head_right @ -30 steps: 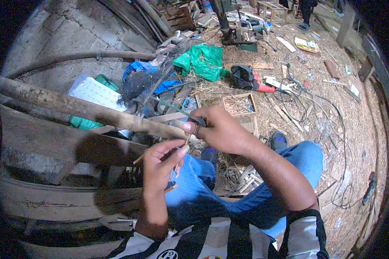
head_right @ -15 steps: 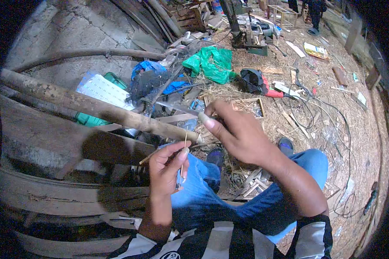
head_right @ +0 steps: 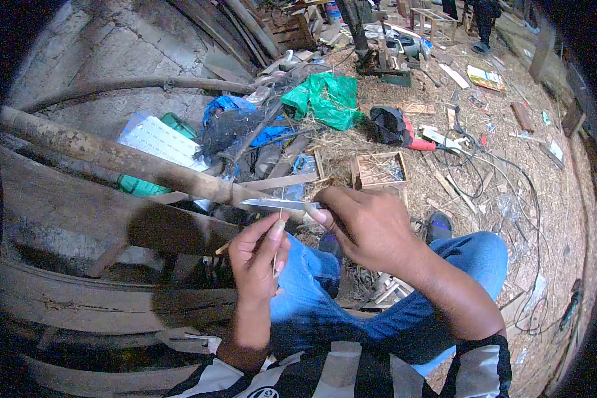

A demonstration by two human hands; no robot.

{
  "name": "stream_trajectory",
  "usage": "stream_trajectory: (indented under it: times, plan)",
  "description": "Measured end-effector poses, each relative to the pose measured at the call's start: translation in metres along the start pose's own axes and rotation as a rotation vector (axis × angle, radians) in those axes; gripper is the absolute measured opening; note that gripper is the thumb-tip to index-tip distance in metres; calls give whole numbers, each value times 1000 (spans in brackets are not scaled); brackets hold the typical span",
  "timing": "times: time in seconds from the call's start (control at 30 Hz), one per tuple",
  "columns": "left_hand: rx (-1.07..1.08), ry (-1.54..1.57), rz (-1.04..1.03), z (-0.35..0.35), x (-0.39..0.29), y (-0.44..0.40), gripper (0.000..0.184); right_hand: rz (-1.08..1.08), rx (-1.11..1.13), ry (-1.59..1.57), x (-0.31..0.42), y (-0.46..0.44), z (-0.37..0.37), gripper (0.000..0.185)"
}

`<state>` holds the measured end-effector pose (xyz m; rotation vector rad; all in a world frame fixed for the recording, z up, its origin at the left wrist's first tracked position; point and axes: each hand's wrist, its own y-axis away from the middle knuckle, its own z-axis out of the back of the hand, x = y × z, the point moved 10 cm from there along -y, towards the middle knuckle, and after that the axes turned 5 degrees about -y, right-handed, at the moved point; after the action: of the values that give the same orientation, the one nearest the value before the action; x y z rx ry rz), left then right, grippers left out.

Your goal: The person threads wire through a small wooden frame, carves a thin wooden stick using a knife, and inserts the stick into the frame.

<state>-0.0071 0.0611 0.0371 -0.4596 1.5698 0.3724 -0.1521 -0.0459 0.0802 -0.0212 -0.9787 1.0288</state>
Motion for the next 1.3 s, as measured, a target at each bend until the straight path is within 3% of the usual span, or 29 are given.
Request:
stream_trajectory:
  times: [0.6,0.7,0.8,0.87,0.97,1.1,1.17,1.3]
  plan:
    - [-43,-45,-10,-5,0,0,24,-36,29,147,1,3,-3,25]
    - [-61,-59,-7,-3,1,-1,22,59,-15,195,8,2,1,26]
    - [-66,29,-60,-1,-2,-5,19,105,-55,242,10,4,1,26]
    - [-98,232,41,1,4,-6,18,111,-92,219,9,5,4,25]
    - [-54,289,22,-1,4,-6,18,42,-56,167,1,9,-4,27]
    - [-17,128,-12,-12,2,-10,17,89,-52,185,11,10,-7,26]
    - [-125,73,30,-6,5,-10,13,122,-34,242,15,10,-11,25]
    - [-137,77,26,-3,2,-11,14,136,-39,291,17,12,-11,23]
